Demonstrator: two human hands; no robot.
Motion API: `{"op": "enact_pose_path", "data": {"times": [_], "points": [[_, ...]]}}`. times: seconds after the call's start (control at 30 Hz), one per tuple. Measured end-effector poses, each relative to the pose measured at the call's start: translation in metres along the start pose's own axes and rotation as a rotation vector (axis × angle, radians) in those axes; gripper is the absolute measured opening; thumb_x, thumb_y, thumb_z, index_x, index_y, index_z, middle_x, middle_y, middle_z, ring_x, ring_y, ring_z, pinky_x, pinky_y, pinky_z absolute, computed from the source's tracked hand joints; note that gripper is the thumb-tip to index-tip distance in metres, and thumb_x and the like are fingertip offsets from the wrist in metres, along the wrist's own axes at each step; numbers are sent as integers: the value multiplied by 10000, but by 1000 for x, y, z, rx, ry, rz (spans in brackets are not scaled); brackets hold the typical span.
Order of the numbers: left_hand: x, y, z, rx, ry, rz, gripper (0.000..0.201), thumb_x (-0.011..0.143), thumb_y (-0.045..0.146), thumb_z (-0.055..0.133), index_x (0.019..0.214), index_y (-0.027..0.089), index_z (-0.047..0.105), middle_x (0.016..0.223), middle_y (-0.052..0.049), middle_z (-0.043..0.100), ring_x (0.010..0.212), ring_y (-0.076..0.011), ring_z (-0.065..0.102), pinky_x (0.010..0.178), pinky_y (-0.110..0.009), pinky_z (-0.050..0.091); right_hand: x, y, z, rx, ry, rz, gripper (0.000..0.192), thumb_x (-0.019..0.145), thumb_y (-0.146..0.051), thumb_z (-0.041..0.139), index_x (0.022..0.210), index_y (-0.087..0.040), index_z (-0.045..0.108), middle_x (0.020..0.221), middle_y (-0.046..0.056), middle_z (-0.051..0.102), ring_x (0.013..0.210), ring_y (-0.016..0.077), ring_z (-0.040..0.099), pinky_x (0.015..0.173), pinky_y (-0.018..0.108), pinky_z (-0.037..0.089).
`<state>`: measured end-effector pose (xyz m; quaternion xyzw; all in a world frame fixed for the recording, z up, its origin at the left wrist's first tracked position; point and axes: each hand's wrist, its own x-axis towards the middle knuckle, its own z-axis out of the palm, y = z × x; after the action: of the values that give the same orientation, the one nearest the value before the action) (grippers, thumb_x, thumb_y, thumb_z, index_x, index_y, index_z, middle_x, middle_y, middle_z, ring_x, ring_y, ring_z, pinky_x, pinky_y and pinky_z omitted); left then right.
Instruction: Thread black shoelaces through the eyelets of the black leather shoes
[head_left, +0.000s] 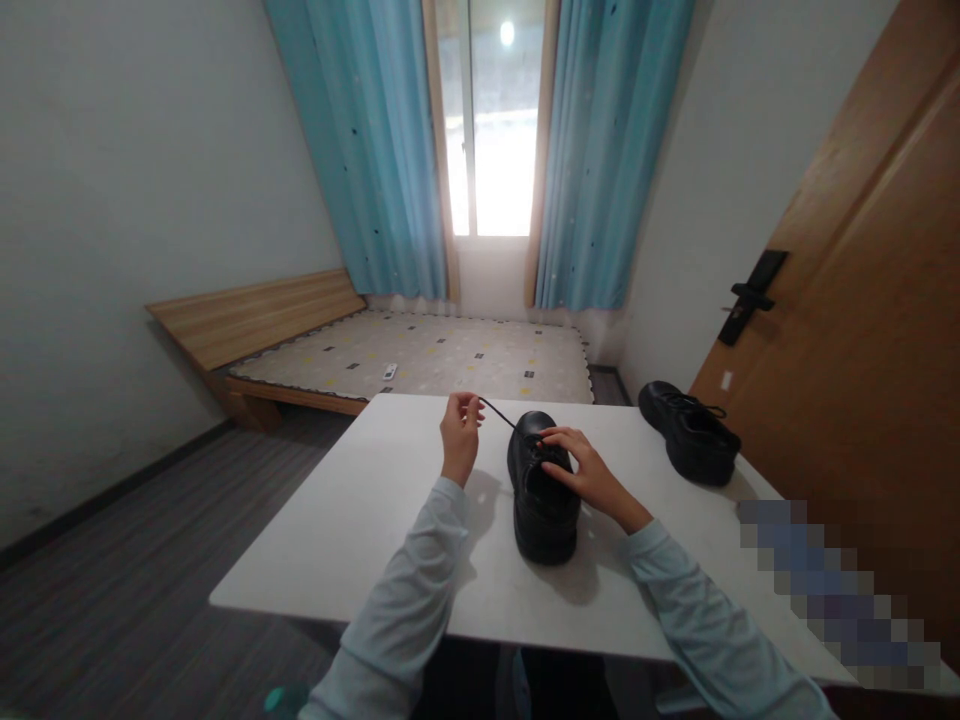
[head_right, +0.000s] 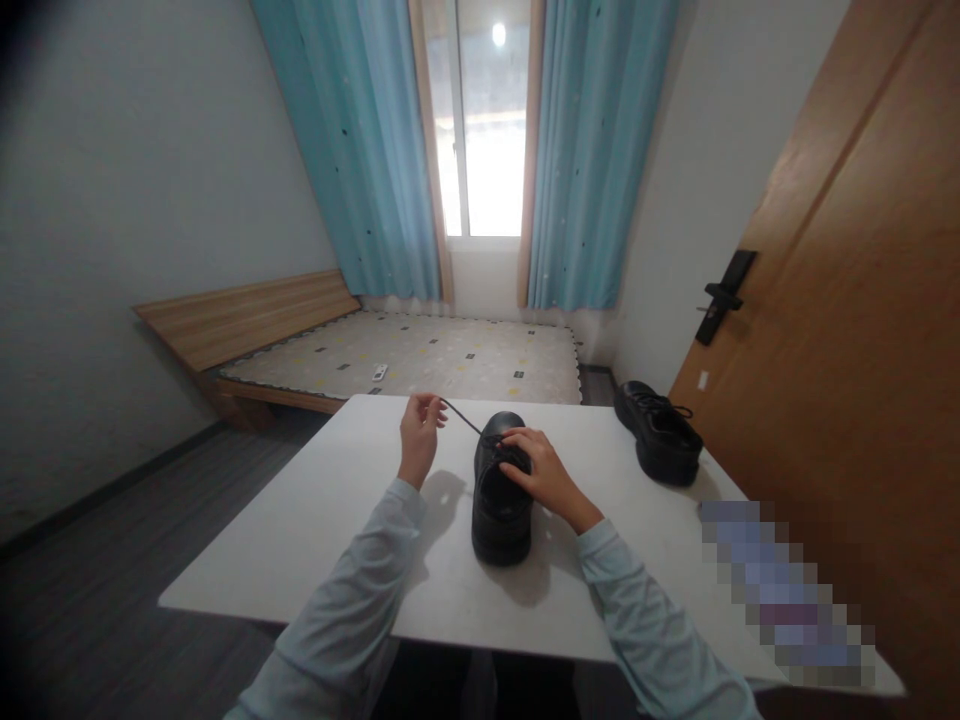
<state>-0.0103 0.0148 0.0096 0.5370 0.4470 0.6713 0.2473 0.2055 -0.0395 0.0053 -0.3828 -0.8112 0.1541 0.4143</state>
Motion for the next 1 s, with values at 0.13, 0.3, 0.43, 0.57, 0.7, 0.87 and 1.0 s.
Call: {"op": "enact_pose_path", "data": {"times": [0.13, 0.3, 0.43, 0.57, 0.7, 0.87, 1.0], "points": [[-1, -1, 0, 41, 23, -2, 183, 851, 343, 496, 925, 181, 542, 825, -30, 620, 739, -126, 593, 642, -231, 476, -1, -4, 0, 1, 27, 16, 250, 800, -282, 600, 1033, -223, 532, 1092, 94, 607, 1064, 258, 535, 944, 458, 407], [-5, 5, 3, 96, -84, 35, 194, 861, 353, 488, 867, 180, 575, 845, -35, 644, 814, -145, 608, 698, -246, 464, -1, -10, -1, 40, 54, 55, 173, 791, -251, 577, 927, -221, 474, 1050, 88, 601, 1007, 243, 556, 910, 438, 419], [-14, 14, 10, 46, -382, 73, 223, 858, 376, 507, 857, 176, 606, 868, -42, 664, 846, -159, 625, 742, -276, 480, 0, -14, -2, 36, 46, 13, 107, 786, -217, 556, 867, -226, 486, 1053, 81, 602, 1027, 249, 529, 917, 443, 401], [-22, 19, 13, 48, -661, 152, 296, 747, 390, 669, 959, 188, 635, 990, -59, 669, 962, -196, 610, 880, -345, 464, 2, -16, -3, 31, 62, -19, 94, 770, -186, 557, 837, -232, 511, 1037, 70, 603, 1023, 257, 515, 913, 451, 392], [-26, 18, 15, 72, -798, 228, 516, 627, 385, 774, 1080, 205, 602, 1108, -82, 634, 1068, -234, 565, 953, -369, 424, 3, -15, -3, 20, 91, -30, 96, 741, -169, 578, 787, -228, 519, 970, 64, 601, 994, 261, 515, 885, 442, 395], [-26, 15, 16, 116, -791, 232, 485, 635, 371, 764, 1043, 181, 585, 1052, -83, 624, 994, -221, 575, 887, -347, 448, 5, -14, -4, 3, 115, -12, 89, 736, -162, 596, 735, -214, 524, 938, 66, 595, 948, 247, 519, 871, 426, 387], [-25, 15, 16, 126, -792, 277, 374, 669, 368, 739, 964, 179, 606, 1002, -73, 629, 985, -216, 567, 894, -342, 435, 5, -14, -8, 43, 102, 21, 59, 756, -185, 596, 735, -211, 547, 830, 44, 595, 881, 228, 537, 834, 401, 408]]}}
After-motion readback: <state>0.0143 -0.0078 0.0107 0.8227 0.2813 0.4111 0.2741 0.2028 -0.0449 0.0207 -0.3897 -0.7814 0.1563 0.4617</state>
